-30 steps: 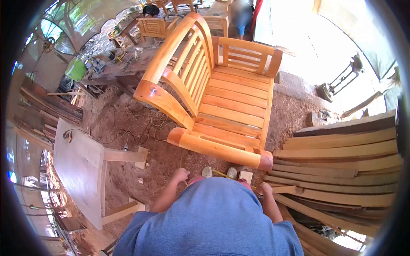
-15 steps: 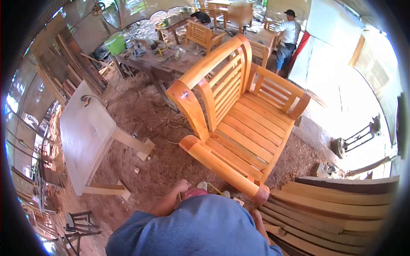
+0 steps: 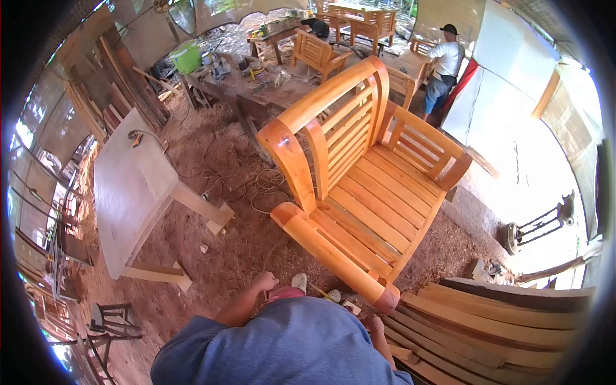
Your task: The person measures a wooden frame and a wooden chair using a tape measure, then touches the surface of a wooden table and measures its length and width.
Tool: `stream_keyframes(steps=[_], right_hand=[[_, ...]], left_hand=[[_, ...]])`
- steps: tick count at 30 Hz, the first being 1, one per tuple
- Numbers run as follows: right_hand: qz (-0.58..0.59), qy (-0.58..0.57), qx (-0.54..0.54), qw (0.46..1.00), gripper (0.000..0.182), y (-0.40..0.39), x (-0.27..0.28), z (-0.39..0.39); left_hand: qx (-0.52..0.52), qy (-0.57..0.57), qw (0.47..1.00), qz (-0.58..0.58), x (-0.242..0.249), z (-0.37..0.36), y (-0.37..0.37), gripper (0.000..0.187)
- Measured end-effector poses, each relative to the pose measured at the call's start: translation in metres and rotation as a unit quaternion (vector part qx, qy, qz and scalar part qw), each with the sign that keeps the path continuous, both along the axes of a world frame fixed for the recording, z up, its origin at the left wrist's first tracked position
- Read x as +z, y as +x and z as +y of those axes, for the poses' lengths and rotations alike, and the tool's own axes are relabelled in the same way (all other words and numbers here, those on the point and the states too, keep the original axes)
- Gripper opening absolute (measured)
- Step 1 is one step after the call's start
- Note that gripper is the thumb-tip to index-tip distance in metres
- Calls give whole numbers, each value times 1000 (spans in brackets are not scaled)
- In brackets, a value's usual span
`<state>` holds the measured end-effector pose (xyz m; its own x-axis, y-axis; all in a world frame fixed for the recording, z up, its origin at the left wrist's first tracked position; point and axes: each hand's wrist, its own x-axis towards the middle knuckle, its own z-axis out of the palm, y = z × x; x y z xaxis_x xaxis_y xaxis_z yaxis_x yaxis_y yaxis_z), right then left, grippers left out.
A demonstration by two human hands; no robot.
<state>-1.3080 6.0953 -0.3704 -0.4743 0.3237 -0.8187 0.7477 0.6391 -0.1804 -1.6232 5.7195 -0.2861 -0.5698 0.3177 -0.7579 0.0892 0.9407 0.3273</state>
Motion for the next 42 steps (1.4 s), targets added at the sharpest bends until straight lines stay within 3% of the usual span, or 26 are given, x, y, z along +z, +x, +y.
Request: stream_keyframes(steps=[1, 3, 6, 7, 10, 13, 17, 22, 25, 28, 31, 33, 35, 38, 41, 42], right_hand=[[24, -14, 37, 999, 37, 13, -31, 0], [109, -48, -92, 989, 35, 40, -57, -5], [110, -3, 211, 971, 28, 42, -137, 4], [111, -11, 235, 966, 28, 28, -131, 4], [123, -36, 238, 963, 28, -39, -87, 6], [149, -80, 159, 973, 28, -112, -9, -17], [181, -140, 173, 958, 28, -209, 66, -80], [203, -182, 252, 929, 28, -274, 114, -192], [211, -200, 289, 912, 29, -288, 136, -256], [211, -216, 336, 892, 29, -286, 151, -320], [197, -245, 394, 863, 29, -285, 160, -387], [154, -290, 424, 844, 28, -296, 145, -437], [91, -349, 431, 827, 27, -311, 127, -494], [46, -322, 577, 749, 25, -293, 201, -586], [-27, -316, 565, 762, 22, -296, 190, -639], [-41, -332, 553, 763, 22, -296, 190, -655]], left_hand=[[3, 4, 1000, 13, 2, 1, 2, 36], [18, 14, 999, 40, 5, -2, 7, 36], [57, 17, 998, 19, 0, -8, 10, 35], [49, 41, 994, 84, -4, -13, 16, 35], [124, 48, 988, 76, 36, -19, 26, 36], [132, 57, 985, 98, 15, -49, 36, 37], [203, 55, 972, 102, -1, -107, 61, 38], [294, 46, 946, 129, 1, -206, 111, 34], [264, 55, 958, 95, -99, -277, 135, 35], [171, 53, 959, 220, -87, -325, 153, 36], [393, 154, 866, 270, -44, -352, 170, 35], [433, 212, 865, 140, 2, -372, 166, 35], [458, 363, 783, 213, 9, -379, 167, 30], [499, 414, 737, 192, -22, -400, 164, 27], [662, 468, 559, 175, 29, -418, 200, 21], [668, 461, 555, 181, 38, -427, 212, 21]])
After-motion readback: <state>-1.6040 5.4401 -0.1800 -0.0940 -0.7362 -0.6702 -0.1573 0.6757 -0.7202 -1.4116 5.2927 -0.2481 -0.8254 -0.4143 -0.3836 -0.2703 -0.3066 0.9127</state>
